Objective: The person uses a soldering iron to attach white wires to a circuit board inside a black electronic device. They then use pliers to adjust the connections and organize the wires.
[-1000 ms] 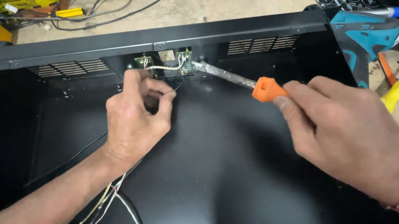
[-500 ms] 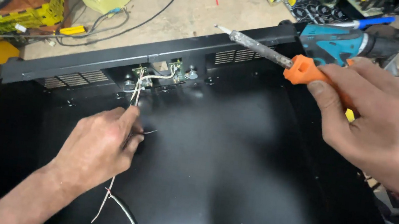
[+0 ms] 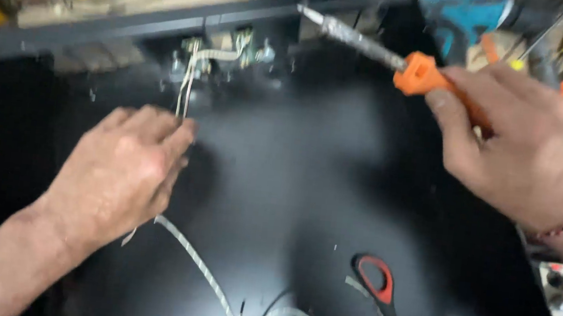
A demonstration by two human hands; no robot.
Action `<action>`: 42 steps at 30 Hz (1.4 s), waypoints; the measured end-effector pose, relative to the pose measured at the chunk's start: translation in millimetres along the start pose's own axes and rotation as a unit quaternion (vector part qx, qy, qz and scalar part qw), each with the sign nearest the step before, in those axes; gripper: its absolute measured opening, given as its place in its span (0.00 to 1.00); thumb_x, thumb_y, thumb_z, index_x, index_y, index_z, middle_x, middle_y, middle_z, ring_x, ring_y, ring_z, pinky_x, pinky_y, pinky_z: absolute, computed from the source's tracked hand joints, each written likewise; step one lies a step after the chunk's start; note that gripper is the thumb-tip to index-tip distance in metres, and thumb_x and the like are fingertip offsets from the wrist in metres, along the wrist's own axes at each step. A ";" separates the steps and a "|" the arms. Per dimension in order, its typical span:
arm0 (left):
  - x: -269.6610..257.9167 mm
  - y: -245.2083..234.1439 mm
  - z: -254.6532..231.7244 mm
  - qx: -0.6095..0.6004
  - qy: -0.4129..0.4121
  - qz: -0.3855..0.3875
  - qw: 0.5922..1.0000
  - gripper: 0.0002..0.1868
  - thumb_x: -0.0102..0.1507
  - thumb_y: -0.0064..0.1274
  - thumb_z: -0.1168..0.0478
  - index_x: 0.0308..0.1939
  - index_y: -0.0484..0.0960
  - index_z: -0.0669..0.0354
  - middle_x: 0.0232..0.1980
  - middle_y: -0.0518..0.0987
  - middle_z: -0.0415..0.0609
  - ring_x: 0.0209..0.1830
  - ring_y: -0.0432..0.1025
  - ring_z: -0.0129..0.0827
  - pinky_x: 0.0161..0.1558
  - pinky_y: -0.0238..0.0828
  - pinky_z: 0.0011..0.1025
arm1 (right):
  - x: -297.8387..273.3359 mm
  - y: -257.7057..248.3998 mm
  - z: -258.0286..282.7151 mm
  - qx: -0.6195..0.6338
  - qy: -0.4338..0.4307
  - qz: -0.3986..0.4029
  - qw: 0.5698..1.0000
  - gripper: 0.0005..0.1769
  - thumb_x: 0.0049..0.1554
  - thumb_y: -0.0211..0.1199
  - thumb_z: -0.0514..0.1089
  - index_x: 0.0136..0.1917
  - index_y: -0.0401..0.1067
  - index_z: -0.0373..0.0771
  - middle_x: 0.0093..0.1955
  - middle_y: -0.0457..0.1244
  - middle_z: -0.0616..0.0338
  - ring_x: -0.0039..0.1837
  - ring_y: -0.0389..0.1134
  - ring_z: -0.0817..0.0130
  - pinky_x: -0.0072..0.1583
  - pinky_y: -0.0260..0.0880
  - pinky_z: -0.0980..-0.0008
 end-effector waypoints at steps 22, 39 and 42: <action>-64.3 -64.7 -76.9 -0.190 -0.123 0.390 0.893 0.16 0.54 0.51 0.68 0.44 0.78 0.44 0.43 0.78 0.40 0.41 0.80 0.50 0.38 0.81 0.50 | -22.4 2.1 -8.7 -0.029 -0.012 0.031 0.999 0.03 0.86 0.74 0.31 0.68 0.85 0.26 0.43 0.58 0.51 0.46 0.61 0.57 0.52 0.65 0.60; -25.4 -52.0 -17.5 -0.109 -0.258 0.304 0.911 0.09 0.62 0.46 0.62 0.40 0.82 0.45 0.36 0.82 0.56 0.37 0.78 0.59 0.37 0.76 0.53 | -17.2 5.2 -5.3 -0.057 0.009 0.053 0.997 0.08 0.80 0.68 0.37 0.68 0.82 0.30 0.45 0.62 0.50 0.43 0.63 0.55 0.48 0.64 0.60; -29.3 -45.3 -15.8 -0.162 -0.242 0.382 0.877 0.07 0.65 0.51 0.53 0.41 0.82 0.46 0.44 0.83 0.53 0.46 0.78 0.57 0.47 0.75 0.52 | -17.1 13.7 -1.8 0.017 0.070 0.074 0.995 0.05 0.81 0.64 0.33 0.63 0.79 0.29 0.42 0.58 0.46 0.49 0.61 0.52 0.57 0.59 0.57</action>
Point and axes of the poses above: each hand's wrist, its own x-axis towards the middle knuckle, its own y-axis out of the palm, z = x × y, the point moved 1 cm from there along x, towards the middle knuckle
